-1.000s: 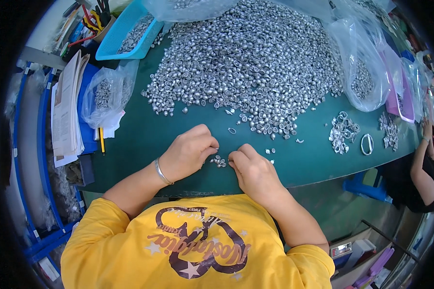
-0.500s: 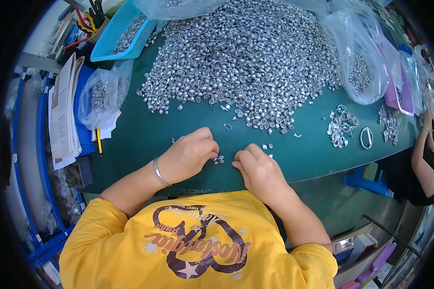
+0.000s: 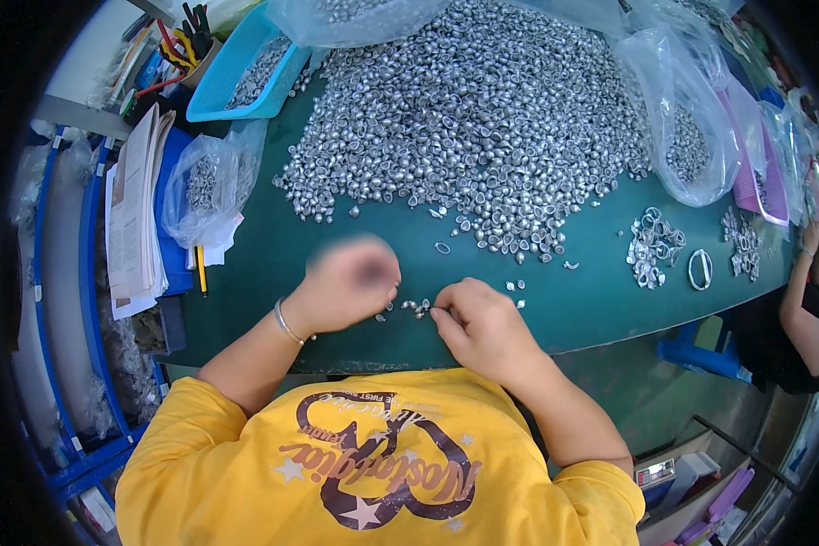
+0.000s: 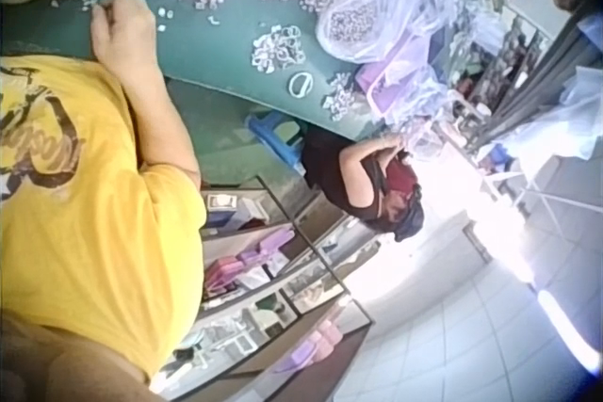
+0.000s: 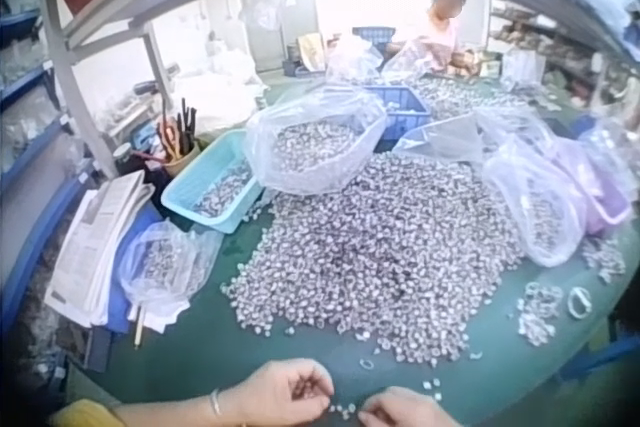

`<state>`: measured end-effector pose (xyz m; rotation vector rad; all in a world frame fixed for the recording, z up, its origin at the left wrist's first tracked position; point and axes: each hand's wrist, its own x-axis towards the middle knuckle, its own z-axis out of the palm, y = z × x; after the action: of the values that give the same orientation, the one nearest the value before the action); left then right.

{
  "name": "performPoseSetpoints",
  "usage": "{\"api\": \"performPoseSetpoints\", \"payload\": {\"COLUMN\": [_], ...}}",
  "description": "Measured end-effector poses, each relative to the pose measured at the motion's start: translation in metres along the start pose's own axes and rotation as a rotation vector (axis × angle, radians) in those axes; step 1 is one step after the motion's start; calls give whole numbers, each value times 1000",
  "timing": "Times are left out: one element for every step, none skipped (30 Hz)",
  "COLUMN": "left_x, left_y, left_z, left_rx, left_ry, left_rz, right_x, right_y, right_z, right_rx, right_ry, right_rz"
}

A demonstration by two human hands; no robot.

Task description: The person sorts through a large pile of small silver-colored metal components on a green workbench, picking them up one by one or in small handfuls and placing them into different bags and bins.

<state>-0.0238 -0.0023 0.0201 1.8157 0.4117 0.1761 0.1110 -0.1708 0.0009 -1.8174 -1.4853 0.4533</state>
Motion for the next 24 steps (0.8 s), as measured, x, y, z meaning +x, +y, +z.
{"api": "performPoseSetpoints", "payload": {"left_x": [-2,-5,-9,-11,-13,-12,-12,-12,-12,-11,-10,-12,-13,-16,-17,-16,-14,-14,-14,-13,-11,-10,-11,-11], "left_y": [1,6,1,-5,-9,-12,-13,-13,-13,-11,-6,-1,-1,-6,-2,3,2,0,-3,-4,-3,-3,-9,-12], "left_z": [1,1,5,10,12,15,16,17,17,16,15,12,8,6,-1,-8,-10,-7,-2,2,5,9,13,17], "left_rx": [146,192,336,480,479,531,583,578,543,508,386,265,199,-46,-306,-562,-539,-533,-234,67,205,334,414,489], "left_ry": [-35,-117,-99,-80,-84,-60,-36,-42,-15,11,14,16,44,68,39,14,-14,-7,11,24,0,-33,-20,-6], "left_rz": [34,-119,3,126,129,198,268,275,262,249,141,26,-17,-189,-300,-409,-431,-436,-296,-157,-16,48,138,237], "right_x": [-1,0,4,4,5,5,6,1,0,0,0,0,2,3,-2,0,-3,-6,-3,-2,-1,0,-2,-3], "right_y": [2,4,4,2,-1,-2,0,-2,-5,-7,-4,-3,-5,-5,3,2,6,7,5,0,-3,-5,-6,-6], "right_z": [-5,-10,-17,-16,-12,-8,-3,3,6,7,8,5,0,-3,-4,-18,-21,-21,-13,-10,-5,1,12,15], "right_rx": [339,679,1033,1032,733,428,174,-9,-49,-90,-99,-102,182,466,751,1069,995,927,683,556,390,222,68,-93], "right_ry": [-66,-131,-132,-129,-110,-88,-9,-38,-59,-80,-71,-75,-73,-69,-92,-157,-129,-97,-55,-95,-54,-13,44,21], "right_rz": [256,511,615,616,420,229,-20,-28,-10,9,-9,0,135,269,426,641,638,630,457,426,233,41,-44,-71]}}
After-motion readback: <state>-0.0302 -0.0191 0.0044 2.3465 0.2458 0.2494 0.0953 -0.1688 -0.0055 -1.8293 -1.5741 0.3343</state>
